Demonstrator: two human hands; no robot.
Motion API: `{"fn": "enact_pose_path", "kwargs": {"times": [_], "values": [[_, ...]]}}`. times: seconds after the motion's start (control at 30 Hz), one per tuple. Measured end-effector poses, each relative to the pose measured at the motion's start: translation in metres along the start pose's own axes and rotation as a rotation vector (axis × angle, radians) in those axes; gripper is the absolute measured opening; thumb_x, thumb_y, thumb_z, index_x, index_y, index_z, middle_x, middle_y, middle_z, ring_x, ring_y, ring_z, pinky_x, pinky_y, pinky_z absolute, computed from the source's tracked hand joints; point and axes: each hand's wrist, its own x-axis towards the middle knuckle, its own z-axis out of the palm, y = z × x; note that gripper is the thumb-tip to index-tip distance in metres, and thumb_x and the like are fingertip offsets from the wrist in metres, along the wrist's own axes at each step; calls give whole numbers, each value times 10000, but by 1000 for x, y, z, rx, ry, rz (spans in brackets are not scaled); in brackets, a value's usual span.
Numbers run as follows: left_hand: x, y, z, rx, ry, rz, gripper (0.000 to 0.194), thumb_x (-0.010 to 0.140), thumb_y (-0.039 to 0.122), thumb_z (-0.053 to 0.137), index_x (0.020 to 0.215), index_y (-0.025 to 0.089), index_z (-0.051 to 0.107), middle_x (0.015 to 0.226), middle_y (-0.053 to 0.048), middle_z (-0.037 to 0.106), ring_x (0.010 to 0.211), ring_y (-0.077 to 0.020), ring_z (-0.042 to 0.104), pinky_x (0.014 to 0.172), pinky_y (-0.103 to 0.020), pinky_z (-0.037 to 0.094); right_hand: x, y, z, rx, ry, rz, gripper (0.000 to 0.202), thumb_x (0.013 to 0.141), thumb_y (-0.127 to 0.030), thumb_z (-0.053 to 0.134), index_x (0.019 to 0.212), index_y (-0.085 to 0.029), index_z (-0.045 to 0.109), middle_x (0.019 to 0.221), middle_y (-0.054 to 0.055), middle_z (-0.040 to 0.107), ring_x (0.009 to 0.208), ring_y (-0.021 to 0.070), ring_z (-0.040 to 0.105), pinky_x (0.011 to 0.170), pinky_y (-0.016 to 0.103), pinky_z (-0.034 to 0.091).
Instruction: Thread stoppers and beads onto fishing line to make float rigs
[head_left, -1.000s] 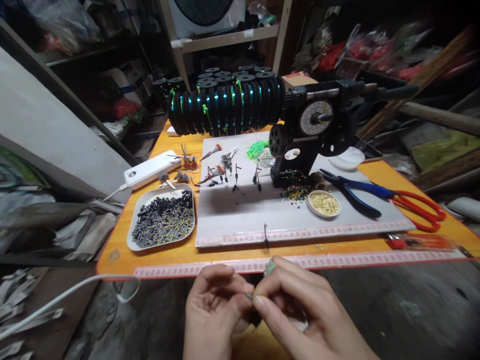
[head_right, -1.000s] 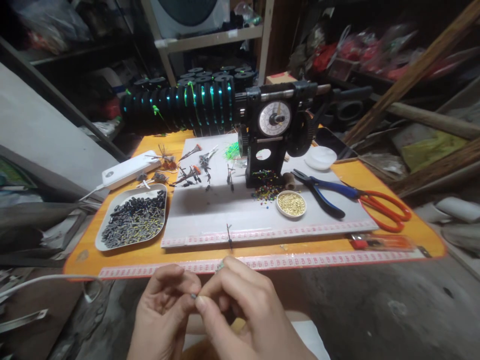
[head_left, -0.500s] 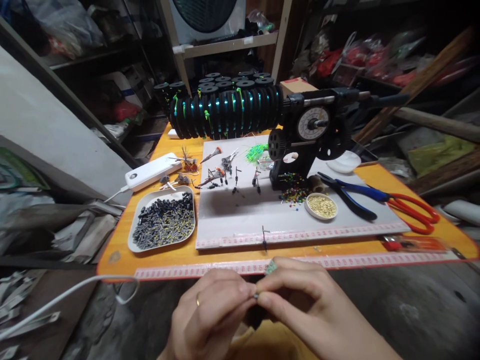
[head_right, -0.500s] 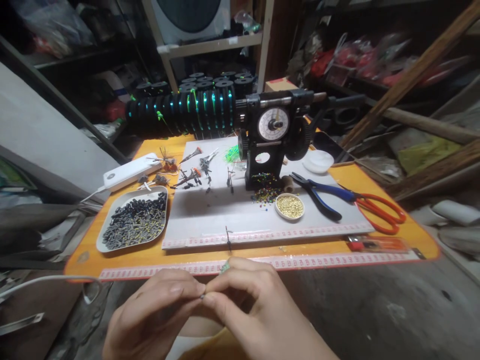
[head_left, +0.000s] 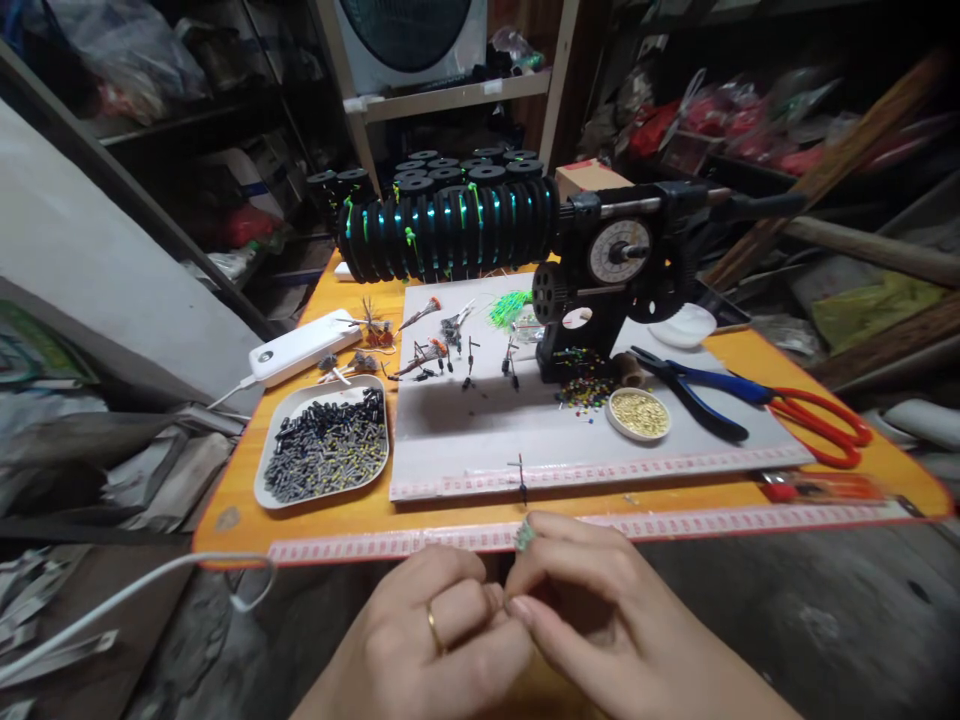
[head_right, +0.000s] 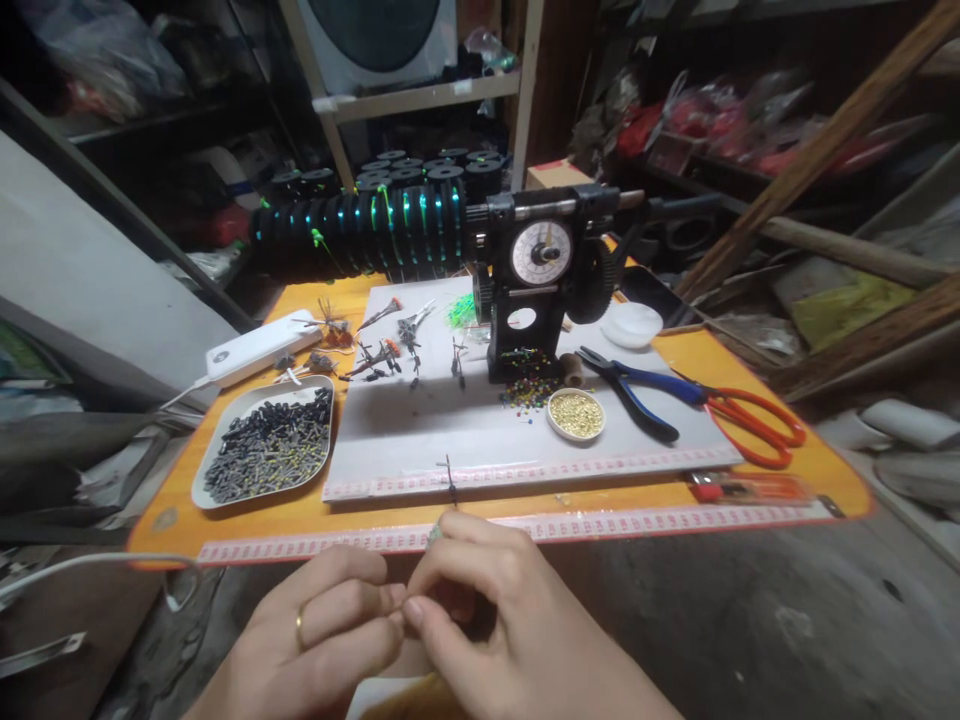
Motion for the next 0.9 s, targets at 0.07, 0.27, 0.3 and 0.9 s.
{"fn": "enact_pose_path", "kwargs": {"times": [0.07,0.27,0.3,0.9], "values": [[-5,-2,4,-180,141,-107,196,870,23,605,963,192,640,719,-38,680,698,-172,616,654,-268,542,-1,1,2,38,50,-39,147,854,-135,578,737,-184,652,690,-2,560,672,129,582,598,221,455],[-6,15,40,-732,789,-574,400,813,199,777,1144,309,582,866,8,703,758,-126,629,729,-218,539,-5,10,11,149,172,-77,119,897,-155,597,818,-207,669,705,-9,645,683,125,617,697,240,489],[-5,19,47,-803,810,-684,487,743,291,844,1166,311,605,953,-8,703,783,-120,632,743,-198,534,-4,11,11,169,185,-81,119,904,-149,598,841,-219,671,730,-16,667,693,120,625,727,240,492],[25,20,49,-746,831,-877,201,690,362,864,659,202,746,709,-20,626,642,-128,577,609,-199,488,-1,15,11,-144,473,-352,172,863,-52,549,894,-157,680,686,40,580,640,153,536,569,251,470]]}}
